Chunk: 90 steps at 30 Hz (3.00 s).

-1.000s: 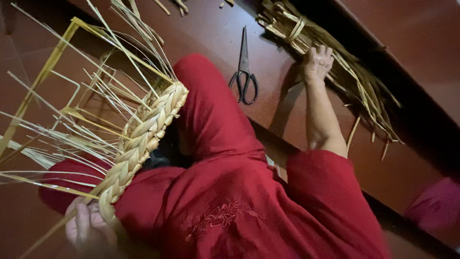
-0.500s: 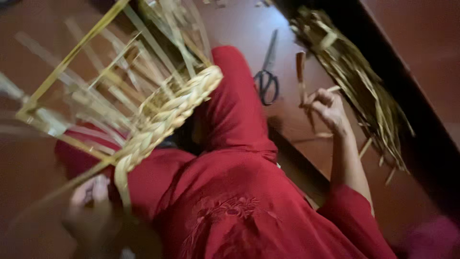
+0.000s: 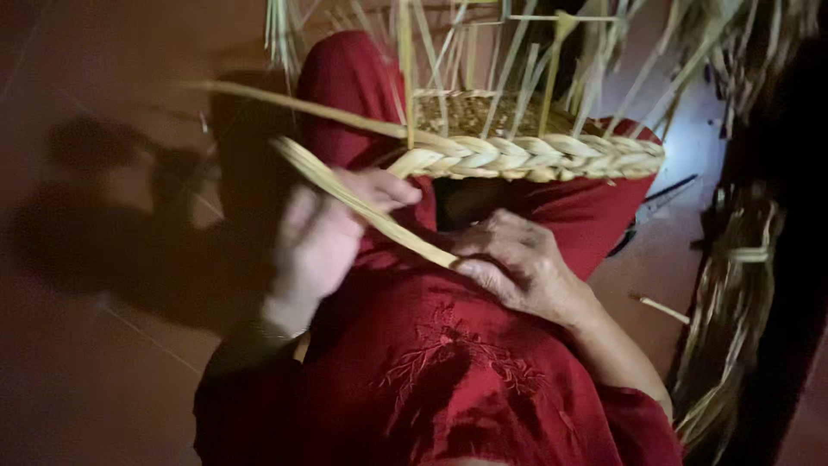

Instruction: The person sits on the floor weaving a basket from long palm-leaf strips, working on a partially woven basket resting on their lap. They fold, twist, and interlace the strips around the woven base and bamboo frame, pulling strips tight and reaching for new strips from bundles beside them.

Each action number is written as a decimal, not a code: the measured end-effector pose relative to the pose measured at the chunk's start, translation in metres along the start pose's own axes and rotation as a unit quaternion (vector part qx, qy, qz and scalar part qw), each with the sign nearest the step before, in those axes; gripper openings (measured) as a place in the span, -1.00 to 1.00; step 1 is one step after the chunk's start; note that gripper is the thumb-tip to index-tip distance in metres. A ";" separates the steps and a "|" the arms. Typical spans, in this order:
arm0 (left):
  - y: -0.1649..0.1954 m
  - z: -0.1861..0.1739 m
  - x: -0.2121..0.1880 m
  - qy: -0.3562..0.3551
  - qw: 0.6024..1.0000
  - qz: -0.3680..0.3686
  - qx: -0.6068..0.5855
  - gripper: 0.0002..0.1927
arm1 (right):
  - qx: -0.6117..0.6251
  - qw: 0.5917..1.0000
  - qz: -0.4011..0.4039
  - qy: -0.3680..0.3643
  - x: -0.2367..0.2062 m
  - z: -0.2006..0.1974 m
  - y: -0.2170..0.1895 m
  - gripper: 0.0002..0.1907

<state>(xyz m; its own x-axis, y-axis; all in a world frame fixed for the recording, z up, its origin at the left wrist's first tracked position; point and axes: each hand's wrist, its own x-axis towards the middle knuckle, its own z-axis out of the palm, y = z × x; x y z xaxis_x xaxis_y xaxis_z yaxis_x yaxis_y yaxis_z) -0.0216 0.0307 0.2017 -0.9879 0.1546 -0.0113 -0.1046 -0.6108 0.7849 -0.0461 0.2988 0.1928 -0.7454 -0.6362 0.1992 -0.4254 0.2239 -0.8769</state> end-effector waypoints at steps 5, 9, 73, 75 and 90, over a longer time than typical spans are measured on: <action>0.086 -0.043 -0.007 -0.100 0.955 0.195 -0.199 -0.81 | -0.072 0.994 -0.036 0.076 0.042 -0.008 0.009 -0.87; 0.131 -0.052 -0.011 -0.179 0.942 0.272 -0.083 -0.86 | -0.190 0.978 -0.025 0.084 0.069 -0.010 0.007 -0.82; -0.034 -0.092 0.103 -0.063 0.772 0.125 0.620 -0.85 | 0.034 0.962 0.269 -0.031 0.144 0.002 0.016 -0.60; -0.035 -0.089 0.109 -0.056 0.771 0.118 0.623 -0.89 | 0.020 0.964 0.264 -0.023 0.147 0.005 0.013 -0.61; 0.009 -0.041 0.057 -0.014 0.838 0.196 0.510 -0.82 | 0.070 0.972 0.187 0.126 0.132 -0.041 0.039 -0.76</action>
<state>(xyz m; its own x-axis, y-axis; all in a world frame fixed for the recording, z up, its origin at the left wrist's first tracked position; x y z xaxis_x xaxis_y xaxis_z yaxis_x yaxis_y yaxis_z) -0.0831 0.0024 0.1826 -0.9186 0.1244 0.3752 0.3942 0.3593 0.8459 -0.1817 0.2537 0.2030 -0.9438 -0.3250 -0.0606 -0.0390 0.2914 -0.9558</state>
